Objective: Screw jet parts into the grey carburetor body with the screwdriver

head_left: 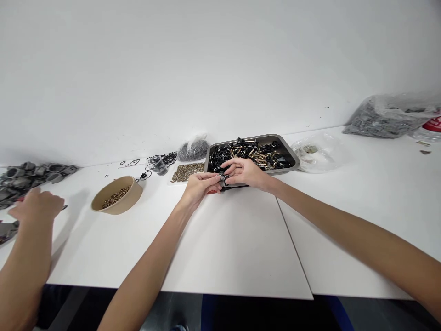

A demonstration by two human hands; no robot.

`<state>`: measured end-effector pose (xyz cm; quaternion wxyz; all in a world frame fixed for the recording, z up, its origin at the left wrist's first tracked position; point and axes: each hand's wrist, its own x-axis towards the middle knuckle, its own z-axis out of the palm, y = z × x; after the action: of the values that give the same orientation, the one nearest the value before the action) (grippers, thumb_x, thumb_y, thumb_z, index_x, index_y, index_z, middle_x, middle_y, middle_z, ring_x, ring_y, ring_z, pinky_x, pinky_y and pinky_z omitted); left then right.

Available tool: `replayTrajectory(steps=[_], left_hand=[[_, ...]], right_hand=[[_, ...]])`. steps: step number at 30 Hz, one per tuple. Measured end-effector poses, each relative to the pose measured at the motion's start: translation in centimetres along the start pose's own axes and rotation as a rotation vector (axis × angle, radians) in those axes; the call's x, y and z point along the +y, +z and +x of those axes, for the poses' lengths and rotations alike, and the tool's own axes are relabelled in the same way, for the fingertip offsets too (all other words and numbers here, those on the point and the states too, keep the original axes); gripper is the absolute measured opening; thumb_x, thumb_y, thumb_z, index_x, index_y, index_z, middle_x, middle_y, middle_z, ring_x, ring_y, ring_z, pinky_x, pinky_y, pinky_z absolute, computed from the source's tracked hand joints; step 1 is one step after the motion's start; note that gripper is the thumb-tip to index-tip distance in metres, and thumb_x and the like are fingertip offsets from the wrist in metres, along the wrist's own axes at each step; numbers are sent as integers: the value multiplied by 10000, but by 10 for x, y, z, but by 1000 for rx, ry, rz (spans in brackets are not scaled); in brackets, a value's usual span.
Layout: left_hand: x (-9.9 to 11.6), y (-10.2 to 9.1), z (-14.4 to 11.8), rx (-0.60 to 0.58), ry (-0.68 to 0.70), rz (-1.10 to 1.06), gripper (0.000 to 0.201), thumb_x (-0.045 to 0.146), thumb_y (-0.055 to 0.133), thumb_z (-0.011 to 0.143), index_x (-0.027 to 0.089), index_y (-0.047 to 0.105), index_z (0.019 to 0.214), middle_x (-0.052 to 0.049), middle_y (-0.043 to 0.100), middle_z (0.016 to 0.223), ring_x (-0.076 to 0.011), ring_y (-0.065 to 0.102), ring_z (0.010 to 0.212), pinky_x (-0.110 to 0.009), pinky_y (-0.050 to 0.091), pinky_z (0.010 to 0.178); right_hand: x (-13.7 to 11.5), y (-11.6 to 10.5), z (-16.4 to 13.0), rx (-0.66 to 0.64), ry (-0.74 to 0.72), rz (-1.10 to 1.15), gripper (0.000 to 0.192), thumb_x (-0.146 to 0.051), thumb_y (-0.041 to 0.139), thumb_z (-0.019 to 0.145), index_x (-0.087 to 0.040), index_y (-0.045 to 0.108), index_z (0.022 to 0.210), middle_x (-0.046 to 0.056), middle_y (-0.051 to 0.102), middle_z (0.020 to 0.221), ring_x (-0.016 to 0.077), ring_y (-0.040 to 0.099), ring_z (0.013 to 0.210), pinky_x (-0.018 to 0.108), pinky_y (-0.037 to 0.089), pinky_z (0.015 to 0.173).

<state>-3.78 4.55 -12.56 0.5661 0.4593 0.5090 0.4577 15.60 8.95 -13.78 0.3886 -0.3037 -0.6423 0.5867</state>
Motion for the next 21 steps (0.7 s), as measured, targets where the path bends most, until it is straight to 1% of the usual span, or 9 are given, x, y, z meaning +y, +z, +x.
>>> replayTrajectory(steps=[2,6,10,14,17,21], left_hand=[[1,0,0,-3,-7,-14,407,341,907,554,86,718,808,-96,701,629,-171,650,536,-328,564,633],[0,2,-2,54,44,-12,420,351,907,553,113,692,824,-71,705,638,-161,656,546,-300,565,607],[0,3,-2,84,81,23,435,386,897,562,121,669,821,-56,691,606,-149,635,513,-278,549,565],[1,4,-2,76,92,47,438,399,891,566,123,657,812,-63,691,604,-152,633,515,-274,542,564],[2,4,-3,100,87,74,443,416,888,564,136,650,812,-60,689,597,-153,625,501,-277,537,556],[1,4,-3,111,96,93,444,434,882,570,146,647,814,-59,688,595,-152,620,496,-277,533,553]], right_hand=[[-2,-2,0,-7,4,-24,466,-87,822,637,-161,665,1069,28,688,852,148,679,849,247,580,765],[-8,-4,-1,-16,46,-31,472,-91,811,650,-154,665,1094,51,715,877,162,691,867,263,586,771],[-10,-3,-1,-25,62,-30,454,-92,815,633,-141,679,1063,64,736,889,159,699,806,275,588,752],[-9,-1,0,14,20,-102,356,-135,815,641,-129,718,984,35,722,764,144,684,697,251,561,683],[-11,-1,-2,47,31,-147,289,-170,801,663,-121,737,940,16,699,696,142,672,624,244,541,626],[-14,-1,-4,62,37,-185,241,-200,792,678,-118,750,901,16,694,658,139,659,606,236,524,606]])
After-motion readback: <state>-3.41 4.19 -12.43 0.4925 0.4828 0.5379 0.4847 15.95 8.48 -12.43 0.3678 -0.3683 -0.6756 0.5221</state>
